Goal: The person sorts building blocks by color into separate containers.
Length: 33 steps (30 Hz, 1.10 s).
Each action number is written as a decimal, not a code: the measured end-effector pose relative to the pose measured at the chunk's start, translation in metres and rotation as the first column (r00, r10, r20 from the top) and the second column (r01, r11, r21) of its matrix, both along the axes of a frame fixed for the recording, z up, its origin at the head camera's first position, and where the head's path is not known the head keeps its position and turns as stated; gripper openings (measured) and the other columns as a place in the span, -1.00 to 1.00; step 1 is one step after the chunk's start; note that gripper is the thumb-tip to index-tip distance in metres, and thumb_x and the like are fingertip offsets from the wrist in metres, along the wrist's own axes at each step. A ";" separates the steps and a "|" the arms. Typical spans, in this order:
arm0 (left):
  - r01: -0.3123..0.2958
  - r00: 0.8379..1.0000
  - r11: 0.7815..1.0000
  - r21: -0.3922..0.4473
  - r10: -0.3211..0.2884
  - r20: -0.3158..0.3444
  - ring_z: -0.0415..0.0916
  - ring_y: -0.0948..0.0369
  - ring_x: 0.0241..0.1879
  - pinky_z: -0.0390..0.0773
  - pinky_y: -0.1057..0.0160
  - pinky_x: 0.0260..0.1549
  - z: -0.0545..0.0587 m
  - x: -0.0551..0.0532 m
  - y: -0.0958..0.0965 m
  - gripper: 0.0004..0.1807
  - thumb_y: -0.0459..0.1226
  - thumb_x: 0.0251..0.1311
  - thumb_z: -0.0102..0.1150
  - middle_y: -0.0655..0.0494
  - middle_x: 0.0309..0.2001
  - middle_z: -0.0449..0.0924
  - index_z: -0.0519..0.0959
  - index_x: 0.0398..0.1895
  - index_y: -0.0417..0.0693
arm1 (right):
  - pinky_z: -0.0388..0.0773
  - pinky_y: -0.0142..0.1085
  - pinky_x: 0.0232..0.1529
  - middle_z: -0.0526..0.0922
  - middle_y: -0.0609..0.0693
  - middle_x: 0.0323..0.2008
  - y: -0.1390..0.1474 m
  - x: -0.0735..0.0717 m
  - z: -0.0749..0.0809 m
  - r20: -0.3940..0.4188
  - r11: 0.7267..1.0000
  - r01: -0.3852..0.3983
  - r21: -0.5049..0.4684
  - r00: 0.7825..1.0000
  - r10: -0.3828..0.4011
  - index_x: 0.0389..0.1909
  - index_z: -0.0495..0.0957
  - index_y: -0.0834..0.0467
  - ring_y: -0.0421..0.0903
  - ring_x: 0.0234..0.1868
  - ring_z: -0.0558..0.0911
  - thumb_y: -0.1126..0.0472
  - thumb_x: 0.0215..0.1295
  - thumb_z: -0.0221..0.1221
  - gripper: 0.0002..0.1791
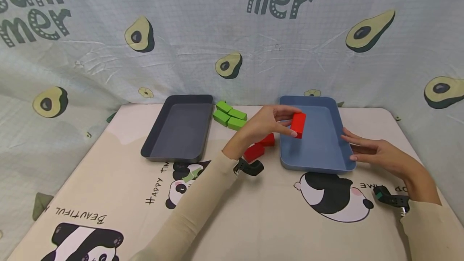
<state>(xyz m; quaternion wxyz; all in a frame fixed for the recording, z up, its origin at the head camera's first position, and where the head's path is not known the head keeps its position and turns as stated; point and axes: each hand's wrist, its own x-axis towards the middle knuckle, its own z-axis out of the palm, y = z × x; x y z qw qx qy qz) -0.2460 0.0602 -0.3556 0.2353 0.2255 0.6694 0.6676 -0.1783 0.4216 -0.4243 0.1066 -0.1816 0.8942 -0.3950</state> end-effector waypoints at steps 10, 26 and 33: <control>0.012 1.000 1.000 0.024 -0.013 0.012 0.59 0.30 0.08 0.64 0.36 0.03 0.000 -0.004 0.005 -0.35 -0.62 -0.02 0.45 0.14 0.14 0.61 0.60 0.23 -0.20 | 0.20 -0.80 0.04 -0.01 -0.53 0.52 -0.002 -0.001 0.001 0.000 1.000 0.011 0.026 1.000 -0.011 0.57 0.20 0.06 -0.78 0.29 0.03 0.23 0.45 0.22 -0.28; 0.122 0.991 0.981 -0.150 -0.130 -0.043 0.64 0.36 0.01 0.60 0.46 0.01 0.002 -0.016 0.018 -0.38 -0.44 -0.01 0.56 0.24 0.06 0.67 0.63 0.21 -0.07 | 0.23 -0.79 0.01 -0.01 -0.50 0.53 -0.002 -0.001 0.002 0.012 0.999 -0.001 0.032 1.000 0.001 0.57 0.20 0.06 -0.79 0.28 0.06 0.21 0.46 0.22 -0.28; 0.158 0.987 0.981 -0.116 -0.161 -0.018 0.64 0.33 0.01 0.61 0.44 0.01 0.001 -0.021 0.023 -0.38 -0.51 -0.01 0.52 0.17 0.08 0.66 0.62 0.21 -0.14 | 0.21 -0.80 0.00 -0.02 -0.54 0.52 -0.001 0.001 0.002 0.026 0.998 0.023 0.056 0.999 -0.025 0.57 0.20 0.03 -0.80 0.25 0.05 0.17 0.46 0.22 -0.28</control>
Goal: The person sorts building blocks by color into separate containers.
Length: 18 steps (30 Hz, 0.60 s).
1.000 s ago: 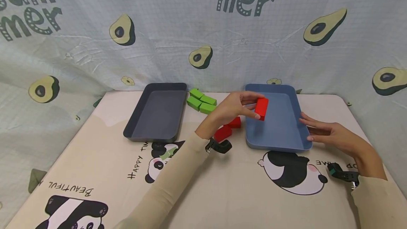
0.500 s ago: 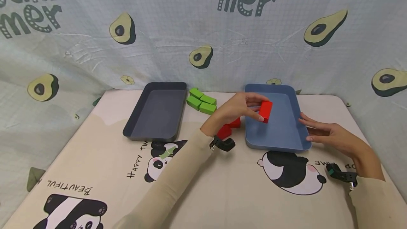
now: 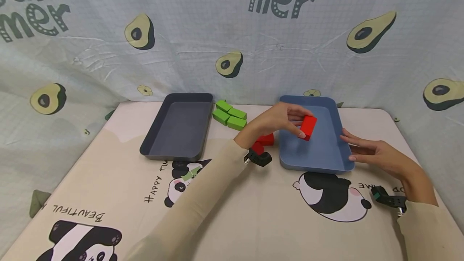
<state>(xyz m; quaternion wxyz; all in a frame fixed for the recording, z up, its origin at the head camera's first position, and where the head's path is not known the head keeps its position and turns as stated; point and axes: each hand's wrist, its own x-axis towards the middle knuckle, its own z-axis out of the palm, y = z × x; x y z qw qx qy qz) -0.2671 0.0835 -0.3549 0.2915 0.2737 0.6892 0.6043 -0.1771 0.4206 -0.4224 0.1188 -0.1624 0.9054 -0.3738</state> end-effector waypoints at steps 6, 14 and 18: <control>0.008 1.000 1.000 -0.005 -0.007 0.017 0.64 0.33 -0.01 0.61 0.44 0.00 -0.002 -0.003 0.004 -0.39 -0.53 -0.01 0.51 0.16 0.05 0.67 0.62 0.20 -0.16 | 0.21 -0.81 -0.02 -0.01 -0.57 0.50 0.000 0.001 0.000 -0.005 1.000 0.010 0.021 1.000 -0.010 0.57 0.20 0.01 -0.82 0.23 0.05 0.15 0.47 0.22 -0.28; 0.022 1.000 0.999 -0.044 -0.021 0.022 0.63 0.37 -0.02 0.60 0.46 0.00 -0.003 -0.006 0.012 -0.38 -0.51 -0.01 0.51 0.19 0.05 0.67 0.63 0.21 -0.12 | 0.27 -0.79 0.00 0.02 -0.55 0.50 0.000 0.000 0.000 -0.014 1.000 -0.005 -0.005 1.000 0.005 0.56 0.23 0.06 -0.82 0.19 0.13 0.19 0.45 0.24 -0.29; 0.027 0.999 0.999 -0.029 -0.027 0.022 0.63 0.37 -0.01 0.60 0.47 0.00 -0.002 -0.009 0.017 -0.37 -0.53 -0.02 0.50 0.17 0.06 0.68 0.62 0.22 -0.14 | 0.37 -0.75 -0.02 0.04 -0.56 0.48 -0.001 0.000 0.000 -0.007 1.000 -0.003 -0.017 1.000 0.003 0.55 0.23 0.09 -0.82 0.12 0.22 0.19 0.44 0.24 -0.29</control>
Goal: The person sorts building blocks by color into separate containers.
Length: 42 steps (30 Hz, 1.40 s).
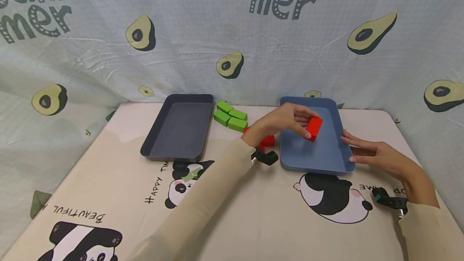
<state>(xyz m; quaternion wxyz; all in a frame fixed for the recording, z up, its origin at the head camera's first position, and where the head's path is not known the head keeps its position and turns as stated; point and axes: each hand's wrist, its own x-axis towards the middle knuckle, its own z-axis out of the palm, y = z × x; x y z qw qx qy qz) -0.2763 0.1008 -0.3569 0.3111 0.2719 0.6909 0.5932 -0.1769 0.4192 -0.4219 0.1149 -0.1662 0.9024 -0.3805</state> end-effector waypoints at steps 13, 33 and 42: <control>-0.007 1.000 1.000 -0.013 0.007 0.020 0.62 0.33 -0.06 0.61 0.46 -0.05 -0.007 -0.005 0.013 -0.39 -0.57 -0.01 0.46 0.13 0.03 0.67 0.61 0.21 -0.20 | 0.35 -0.76 -0.02 0.03 -0.55 0.49 0.002 0.000 -0.001 -0.020 1.000 -0.013 0.006 1.000 0.013 0.55 0.23 0.09 -0.82 0.13 0.21 0.21 0.44 0.24 -0.29; -0.029 0.999 0.990 -0.141 0.031 0.008 0.57 0.30 -0.10 0.60 0.47 -0.16 -0.017 -0.018 0.032 -0.41 -0.59 -0.01 0.47 0.08 0.03 0.67 0.63 0.18 -0.21 | 0.33 -0.77 -0.02 0.01 -0.53 0.50 0.003 0.000 -0.001 -0.011 1.000 0.005 0.031 1.000 -0.005 0.56 0.22 0.05 -0.82 0.09 0.22 0.16 0.44 0.26 -0.27; 0.018 1.000 0.983 -0.185 -0.018 0.001 0.57 0.27 -0.08 0.62 0.47 -0.18 -0.020 -0.027 0.042 -0.39 -0.60 0.00 0.45 0.05 0.06 0.63 0.59 0.21 -0.25 | 0.18 -0.81 0.03 -0.04 -0.52 0.52 0.002 0.000 0.001 -0.004 0.999 0.003 0.040 1.000 -0.003 0.57 0.20 0.01 -0.81 0.25 0.05 0.14 0.46 0.23 -0.28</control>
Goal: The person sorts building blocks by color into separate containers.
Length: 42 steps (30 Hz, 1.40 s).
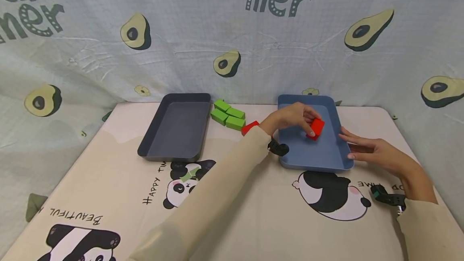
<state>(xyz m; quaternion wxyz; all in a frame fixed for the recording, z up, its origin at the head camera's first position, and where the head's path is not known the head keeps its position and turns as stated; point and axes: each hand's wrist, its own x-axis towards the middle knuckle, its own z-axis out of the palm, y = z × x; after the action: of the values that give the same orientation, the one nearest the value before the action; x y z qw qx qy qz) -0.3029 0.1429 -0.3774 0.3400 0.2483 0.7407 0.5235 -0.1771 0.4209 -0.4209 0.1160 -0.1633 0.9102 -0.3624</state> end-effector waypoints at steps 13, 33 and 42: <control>-0.024 0.998 0.999 0.025 0.023 0.052 0.53 0.24 -0.07 0.60 0.46 -0.18 -0.009 0.003 0.004 -0.34 -0.69 -0.04 0.40 -0.03 0.07 0.61 0.56 0.22 -0.32 | 0.23 -0.80 0.02 -0.01 -0.52 0.52 -0.002 0.000 -0.002 -0.002 0.999 -0.015 -0.034 1.000 0.015 0.56 0.22 0.05 -0.81 0.26 0.06 0.19 0.45 0.24 -0.28; 0.126 0.912 0.992 0.003 -0.114 -0.395 0.45 0.17 0.34 0.44 0.49 0.21 0.032 0.014 -0.058 -0.39 -0.48 0.20 0.38 -0.06 0.34 0.49 0.46 0.34 -0.26 | 0.19 -0.81 -0.03 0.03 -0.52 0.51 -0.004 -0.002 0.002 -0.010 0.999 0.025 0.024 1.000 -0.025 0.55 0.26 -0.01 -0.82 0.24 0.05 0.11 0.43 0.26 -0.28; 0.111 0.850 0.993 -0.041 -0.116 -0.514 0.56 0.14 0.20 0.53 0.32 0.20 0.037 0.045 -0.112 -0.43 -0.46 0.24 0.35 -0.05 0.28 0.53 0.48 0.33 -0.19 | 0.23 -0.79 -0.02 0.06 -0.55 0.49 -0.002 0.000 0.002 -0.005 0.999 0.050 0.012 0.999 -0.050 0.53 0.30 0.01 -0.80 0.23 0.08 0.15 0.40 0.30 -0.29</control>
<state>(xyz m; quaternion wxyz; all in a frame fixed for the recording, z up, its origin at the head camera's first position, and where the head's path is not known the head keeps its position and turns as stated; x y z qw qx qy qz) -0.2582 0.0305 -0.3400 0.1609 0.4210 0.7911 0.4135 -0.1770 0.4194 -0.4186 0.1058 -0.1405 0.9165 -0.3592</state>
